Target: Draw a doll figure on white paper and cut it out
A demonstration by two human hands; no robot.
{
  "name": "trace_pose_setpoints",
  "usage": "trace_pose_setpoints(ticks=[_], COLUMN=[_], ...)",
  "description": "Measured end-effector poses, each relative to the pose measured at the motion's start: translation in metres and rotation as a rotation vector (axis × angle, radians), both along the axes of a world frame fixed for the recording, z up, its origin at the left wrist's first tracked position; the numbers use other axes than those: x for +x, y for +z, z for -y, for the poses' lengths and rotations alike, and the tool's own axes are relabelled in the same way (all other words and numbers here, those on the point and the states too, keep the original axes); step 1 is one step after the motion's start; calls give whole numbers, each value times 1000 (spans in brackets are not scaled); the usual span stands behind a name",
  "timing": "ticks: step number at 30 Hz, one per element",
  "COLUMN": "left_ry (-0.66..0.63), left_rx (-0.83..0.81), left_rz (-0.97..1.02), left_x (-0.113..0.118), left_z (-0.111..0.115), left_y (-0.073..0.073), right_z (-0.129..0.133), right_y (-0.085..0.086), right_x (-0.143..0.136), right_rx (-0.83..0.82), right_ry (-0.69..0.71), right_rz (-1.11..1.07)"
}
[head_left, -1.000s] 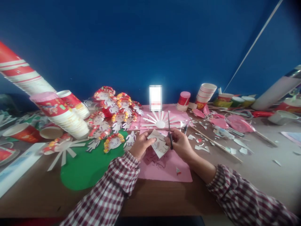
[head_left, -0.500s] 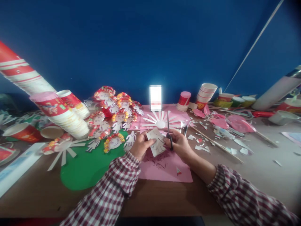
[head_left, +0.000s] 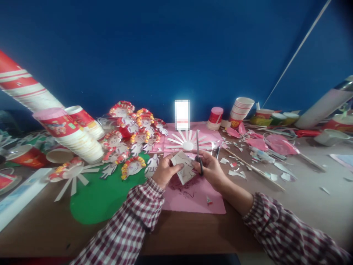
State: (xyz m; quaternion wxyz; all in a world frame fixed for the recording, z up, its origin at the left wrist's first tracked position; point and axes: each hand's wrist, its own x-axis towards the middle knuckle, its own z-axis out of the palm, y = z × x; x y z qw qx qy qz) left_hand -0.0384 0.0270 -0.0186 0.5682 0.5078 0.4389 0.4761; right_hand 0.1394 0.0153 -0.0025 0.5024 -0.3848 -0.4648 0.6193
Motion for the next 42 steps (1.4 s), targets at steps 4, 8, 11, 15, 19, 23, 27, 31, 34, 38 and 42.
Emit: trace_pose_setpoints(ticks=[4, 8, 11, 15, 19, 23, 27, 31, 34, 38, 42], left_ry=[-2, -10, -18, -55, 5, 9, -4, -28, -63, -122, -160], left_rx=[7, 4, -24, -49, 0, 113, 107, 113, 155, 238, 225], left_rz=[-30, -24, 2, 60, 75, -15, -62, -118, -140, -230, -346], left_x=[0, 0, 1, 2, 1, 0, -1, -1, -1, -1, -2], left_z=[0, 3, 5, 5, 5, 3, 2, 3, 3, 3, 6], left_y=[0, 2, 6, 12, 17, 17, 17, 17, 16, 12, 11], right_z=[-1, -2, -3, -2, 0, 1, 0, -3, -3, 0, 2], right_y=[-2, -3, -2, -1, 0, 2, 0, -4, -3, 0, 0], right_x=[1, 2, 2, 2, 2, 2, 3, 3, 4, 5, 6], right_rx=[21, 32, 40, 58, 134, 207, 178, 135, 171, 285, 350], right_ry=[-15, -18, -17, -8, -8, 5, -14, -22, -16, -5, -2], right_rz=[21, 46, 67, 148, 270, 350, 319, 273, 315, 440, 533])
